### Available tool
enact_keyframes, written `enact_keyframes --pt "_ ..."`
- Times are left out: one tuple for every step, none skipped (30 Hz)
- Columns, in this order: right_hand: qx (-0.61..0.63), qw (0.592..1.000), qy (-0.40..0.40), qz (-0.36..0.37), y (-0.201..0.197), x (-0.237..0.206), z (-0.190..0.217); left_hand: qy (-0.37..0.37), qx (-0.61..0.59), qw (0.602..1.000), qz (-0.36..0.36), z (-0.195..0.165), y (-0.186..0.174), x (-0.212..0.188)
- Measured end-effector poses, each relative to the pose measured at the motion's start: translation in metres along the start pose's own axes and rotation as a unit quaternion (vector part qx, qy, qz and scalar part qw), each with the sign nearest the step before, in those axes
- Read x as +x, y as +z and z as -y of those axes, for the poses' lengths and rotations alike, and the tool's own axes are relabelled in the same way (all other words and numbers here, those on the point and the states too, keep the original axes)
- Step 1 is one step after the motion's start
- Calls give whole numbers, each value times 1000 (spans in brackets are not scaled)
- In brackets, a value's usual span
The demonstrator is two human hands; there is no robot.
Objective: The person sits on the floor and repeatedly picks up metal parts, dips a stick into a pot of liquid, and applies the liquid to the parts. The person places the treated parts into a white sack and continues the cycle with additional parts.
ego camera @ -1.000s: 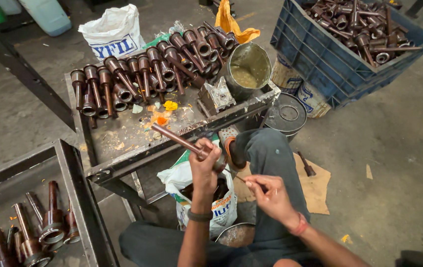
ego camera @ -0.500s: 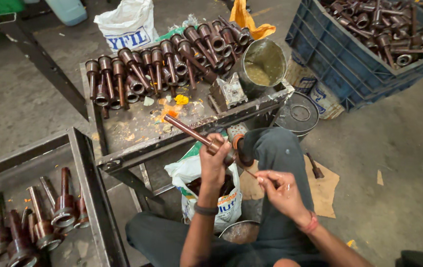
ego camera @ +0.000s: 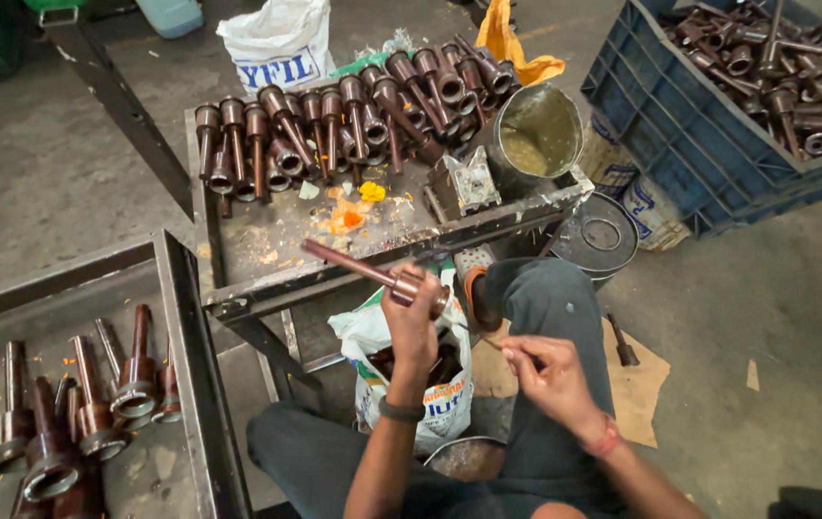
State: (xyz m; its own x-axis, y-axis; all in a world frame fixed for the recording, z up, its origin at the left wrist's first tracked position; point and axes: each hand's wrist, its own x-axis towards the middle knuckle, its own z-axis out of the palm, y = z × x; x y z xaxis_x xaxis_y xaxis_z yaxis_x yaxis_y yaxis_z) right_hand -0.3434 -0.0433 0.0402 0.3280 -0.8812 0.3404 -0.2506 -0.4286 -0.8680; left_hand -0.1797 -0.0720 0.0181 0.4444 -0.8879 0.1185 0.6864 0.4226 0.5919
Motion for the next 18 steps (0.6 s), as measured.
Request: enact_keyframes --pt "9 1000 -1 -2 2 1 1 -16 -50 999 12 -3 1 -2" --pt "17 1000 -4 -4 5 4 2 -31 -100 994 25 -6 5 -5" --pt "26 1000 -6 -6 7 7 2 -45 -64 994 83 -12 7 -10" --pt "36 999 8 -8 9 10 2 -62 -27 988 138 -19 8 -16" --pt "47 999 24 -11 11 12 2 -82 9 978 192 -25 10 -21" --pt "58 997 40 -12 13 13 1 -70 33 979 186 -32 11 -25" --pt "63 997 45 11 14 13 0 -55 58 980 181 -37 12 -28" --pt "68 996 48 35 13 11 -2 -39 82 980 176 -43 12 -30" --pt "73 994 48 59 13 10 -5 1 130 985 116 -50 10 -32" --pt "69 993 52 82 13 7 -8 42 179 981 55 -58 7 -35" --pt "67 991 54 107 13 4 -10 85 230 969 -9 -68 2 -38" --pt "66 987 52 137 14 1 -14 122 213 969 -39 -80 -5 -44" --pt "89 979 65 174 15 -2 -18 163 196 964 -71 -94 -14 -51" --pt "112 967 77 214 16 -5 -23 182 199 955 -124 -109 -23 -57" --pt "135 953 89 257 18 -6 -28 204 201 942 -176 -125 -34 -65" --pt "138 947 100 272 21 -8 -33 224 202 926 -228 -142 -45 -74" --pt "141 941 112 286 24 -9 -39 254 238 896 -275 -159 -56 -82" --pt "141 936 126 297 28 -10 -45 281 271 863 -320 -175 -67 -90"
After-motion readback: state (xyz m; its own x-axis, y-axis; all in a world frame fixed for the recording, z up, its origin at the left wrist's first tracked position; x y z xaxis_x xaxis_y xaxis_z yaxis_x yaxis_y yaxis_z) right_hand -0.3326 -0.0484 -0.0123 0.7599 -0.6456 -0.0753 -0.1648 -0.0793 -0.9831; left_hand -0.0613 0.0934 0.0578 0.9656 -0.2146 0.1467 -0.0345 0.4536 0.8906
